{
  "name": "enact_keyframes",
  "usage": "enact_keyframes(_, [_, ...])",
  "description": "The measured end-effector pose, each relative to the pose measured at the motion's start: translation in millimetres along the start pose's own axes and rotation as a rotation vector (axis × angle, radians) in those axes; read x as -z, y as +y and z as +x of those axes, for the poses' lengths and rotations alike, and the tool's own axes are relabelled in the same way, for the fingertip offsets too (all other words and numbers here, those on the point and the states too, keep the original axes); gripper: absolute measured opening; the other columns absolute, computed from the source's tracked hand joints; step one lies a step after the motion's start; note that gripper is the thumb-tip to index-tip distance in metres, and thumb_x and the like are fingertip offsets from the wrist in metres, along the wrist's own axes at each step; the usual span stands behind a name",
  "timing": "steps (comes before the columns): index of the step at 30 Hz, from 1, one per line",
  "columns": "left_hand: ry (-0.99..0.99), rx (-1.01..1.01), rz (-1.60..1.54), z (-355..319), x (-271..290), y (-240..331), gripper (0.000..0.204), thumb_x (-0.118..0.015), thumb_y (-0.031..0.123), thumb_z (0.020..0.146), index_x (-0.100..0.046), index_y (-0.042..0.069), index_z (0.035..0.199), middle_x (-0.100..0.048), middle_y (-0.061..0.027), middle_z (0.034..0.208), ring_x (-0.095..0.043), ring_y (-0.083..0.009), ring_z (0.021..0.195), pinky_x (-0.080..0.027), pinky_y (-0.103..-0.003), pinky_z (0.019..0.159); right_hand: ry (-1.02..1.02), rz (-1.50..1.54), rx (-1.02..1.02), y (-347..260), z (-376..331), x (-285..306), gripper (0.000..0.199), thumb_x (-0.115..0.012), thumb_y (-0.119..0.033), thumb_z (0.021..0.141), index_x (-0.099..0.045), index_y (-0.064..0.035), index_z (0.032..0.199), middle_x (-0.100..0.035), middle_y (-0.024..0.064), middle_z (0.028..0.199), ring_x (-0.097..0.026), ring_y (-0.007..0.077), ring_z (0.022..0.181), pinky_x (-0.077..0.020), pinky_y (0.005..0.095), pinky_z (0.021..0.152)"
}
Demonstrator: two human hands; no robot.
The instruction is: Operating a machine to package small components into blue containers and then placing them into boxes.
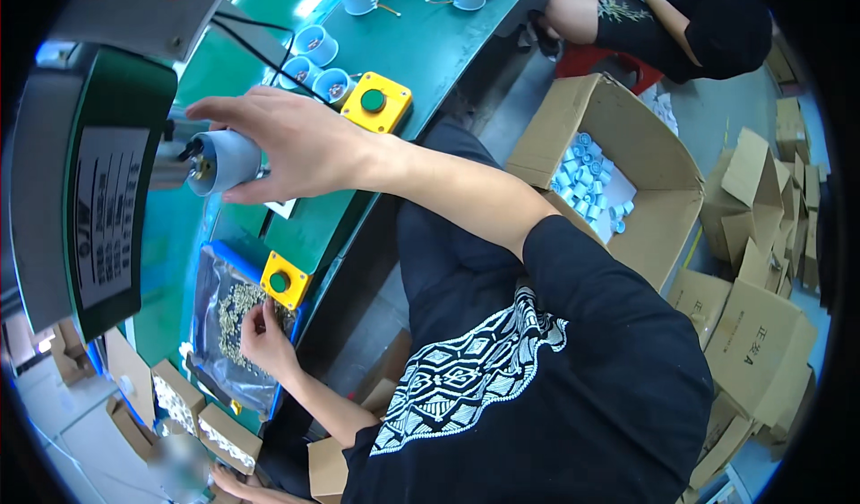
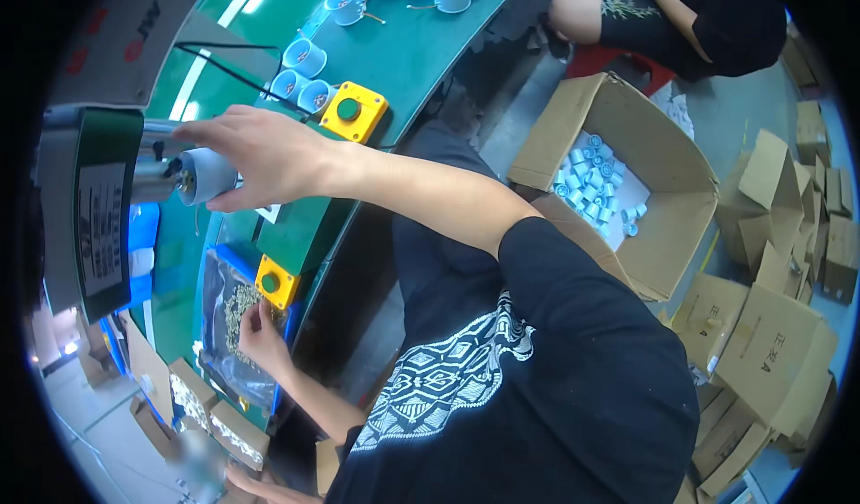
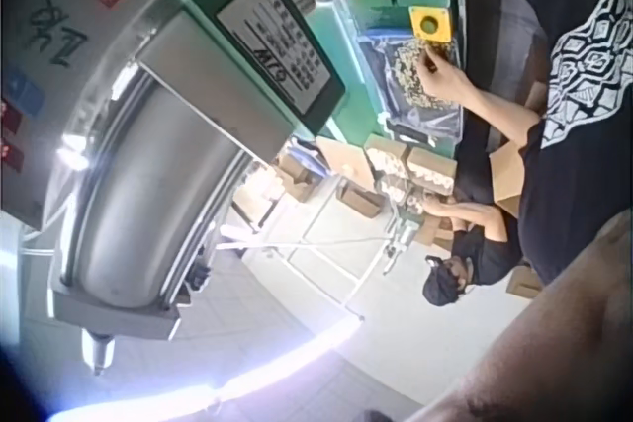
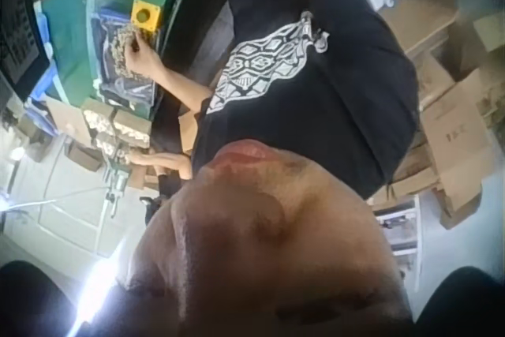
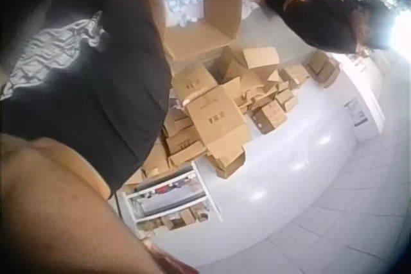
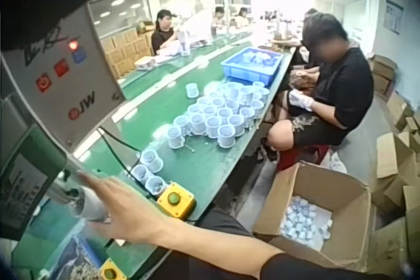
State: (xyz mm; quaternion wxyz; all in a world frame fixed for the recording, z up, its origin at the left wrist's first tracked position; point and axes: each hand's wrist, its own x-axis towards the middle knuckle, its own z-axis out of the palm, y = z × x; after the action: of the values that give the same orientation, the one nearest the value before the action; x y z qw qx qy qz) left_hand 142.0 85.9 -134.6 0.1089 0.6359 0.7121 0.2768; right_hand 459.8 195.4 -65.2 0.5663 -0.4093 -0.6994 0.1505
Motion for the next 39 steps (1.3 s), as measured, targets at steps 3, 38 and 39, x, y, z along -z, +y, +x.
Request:
enact_keyframes(3, [0.056,-0.029,0.022,3.5,-1.3,-1.5,0.012,-0.078,0.010,0.092,-0.074,-0.002,0.091,-0.068,-0.0064,0.071,-0.059,-0.0123,0.062,-0.047,-0.027,0.060,0.077,-0.088,0.218,21.5,2.6,22.1,0.079,-0.088,-0.026,0.074,-0.055,-0.0113,0.144,-0.071,0.0101,0.122,-0.066,0.0304,0.112,-0.0513,0.0398,0.099])
enact_keyframes(38, [-0.065,0.035,-0.079,1.0,2.2,-3.6,0.011,-0.073,0.008,0.095,-0.072,-0.004,0.096,-0.068,-0.0045,0.076,-0.061,-0.0093,0.069,-0.049,-0.025,0.066,0.225,-0.911,-0.029,188.1,-25.5,81.4,0.028,-0.075,-0.027,0.091,-0.070,-0.0162,0.117,-0.061,0.0080,0.134,-0.053,0.0288,0.128,-0.0416,0.0461,0.108])
enact_keyframes(39, [-0.060,0.039,-0.079,0.8,2.9,-3.6,0.011,-0.073,0.008,0.095,-0.072,-0.004,0.096,-0.068,-0.0045,0.076,-0.061,-0.0093,0.069,-0.049,-0.025,0.066,0.279,-0.916,-0.002,185.1,-25.6,78.4,0.030,-0.075,-0.027,0.093,-0.068,-0.0146,0.119,-0.062,0.0095,0.133,-0.056,0.0263,0.124,-0.0443,0.0447,0.105])
